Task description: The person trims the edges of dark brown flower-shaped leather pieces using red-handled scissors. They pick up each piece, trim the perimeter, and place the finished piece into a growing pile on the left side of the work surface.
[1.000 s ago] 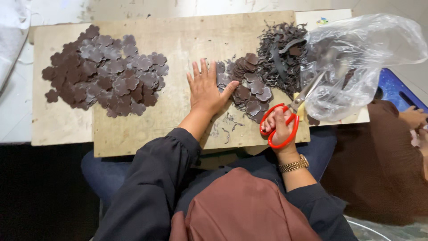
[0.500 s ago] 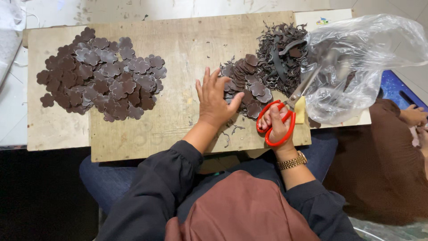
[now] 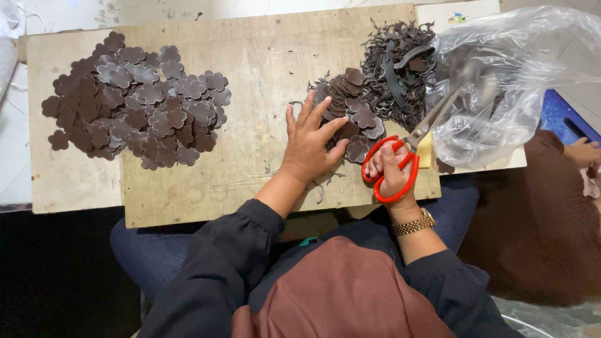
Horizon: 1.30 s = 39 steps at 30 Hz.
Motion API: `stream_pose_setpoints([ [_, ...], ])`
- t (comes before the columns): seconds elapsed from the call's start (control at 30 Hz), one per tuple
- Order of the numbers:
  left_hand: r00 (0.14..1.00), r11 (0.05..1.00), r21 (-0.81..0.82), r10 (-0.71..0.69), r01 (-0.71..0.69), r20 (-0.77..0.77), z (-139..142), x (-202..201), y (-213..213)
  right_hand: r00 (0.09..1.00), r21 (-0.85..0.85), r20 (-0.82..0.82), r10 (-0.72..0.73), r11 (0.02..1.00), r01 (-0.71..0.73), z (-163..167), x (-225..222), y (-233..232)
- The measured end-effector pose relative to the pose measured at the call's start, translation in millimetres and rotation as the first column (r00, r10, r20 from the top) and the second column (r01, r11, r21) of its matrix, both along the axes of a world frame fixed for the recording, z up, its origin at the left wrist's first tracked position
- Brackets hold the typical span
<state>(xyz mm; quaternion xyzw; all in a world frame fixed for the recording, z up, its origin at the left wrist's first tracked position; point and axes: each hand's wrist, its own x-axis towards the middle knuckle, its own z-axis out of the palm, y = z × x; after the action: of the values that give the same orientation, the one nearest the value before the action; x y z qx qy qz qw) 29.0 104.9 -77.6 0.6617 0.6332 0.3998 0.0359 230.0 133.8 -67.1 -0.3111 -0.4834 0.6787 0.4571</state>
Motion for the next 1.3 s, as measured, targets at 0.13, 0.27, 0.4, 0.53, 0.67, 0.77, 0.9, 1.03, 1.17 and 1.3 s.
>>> stream_pose_setpoints([
  [0.13, 0.996, 0.991, 0.130, -0.051, 0.042, 0.067, -0.4, -2.9, -0.4, 1.000, 0.008, 0.001, -0.005, 1.000, 0.005, -1.5, 0.9, 0.2],
  [0.27, 0.906, 0.991, 0.132, -0.041, -0.016, 0.422, 4.2, -4.2, -6.6, 1.000, 0.006, 0.024, -0.009, 1.000, 0.009, -1.2, 3.4, 0.4],
  [0.4, 0.424, 0.993, -0.080, 0.037, 0.083, 0.905, 5.9, -13.8, -13.5, 1.000, 0.003, 0.004, 0.009, 1.000, -0.009, -2.1, 4.9, 1.1],
  [0.53, 0.124, 0.977, -0.021, -0.005, 0.214, 0.992, 4.4, -32.7, -8.6, 1.000, 0.025, 0.015, -0.002, 1.000, 0.002, -4.0, 6.0, 1.5],
  [0.67, 0.208, 0.960, -0.107, 0.052, 0.258, 0.977, 3.6, -32.7, -6.6, 1.000, 0.016, 0.009, 0.001, 1.000, -0.001, -5.2, 7.1, 1.9],
  [0.77, 0.262, 0.962, -0.096, 0.026, 0.255, 0.965, 2.9, -30.3, -6.3, 1.000, 0.026, 0.011, 0.003, 1.000, -0.004, -5.8, 8.1, 3.4],
  [0.9, 0.256, 0.963, -0.006, -0.066, 0.269, 0.964, 1.6, -29.6, -7.0, 1.000, 0.021, 0.021, 0.014, 1.000, -0.014, -6.6, 9.8, 4.2],
  [1.03, 0.496, 0.970, 0.038, -0.156, 0.239, 0.854, 3.4, -24.0, -16.3, 1.000, 0.025, 0.016, 0.021, 0.999, -0.021, -7.3, 9.8, 4.3],
  [1.17, 0.955, 0.960, 0.259, -0.170, 0.105, 0.242, 16.7, -23.0, -33.2, 1.000, 0.012, 0.009, 0.013, 1.000, -0.014, -7.2, 9.6, 4.7],
  [1.3, 0.974, 0.941, 0.331, -0.133, 0.067, 0.182, 25.4, -24.7, -33.6, 0.999, 0.011, 0.028, 0.016, 1.000, -0.017, -6.7, 10.7, 4.5],
])
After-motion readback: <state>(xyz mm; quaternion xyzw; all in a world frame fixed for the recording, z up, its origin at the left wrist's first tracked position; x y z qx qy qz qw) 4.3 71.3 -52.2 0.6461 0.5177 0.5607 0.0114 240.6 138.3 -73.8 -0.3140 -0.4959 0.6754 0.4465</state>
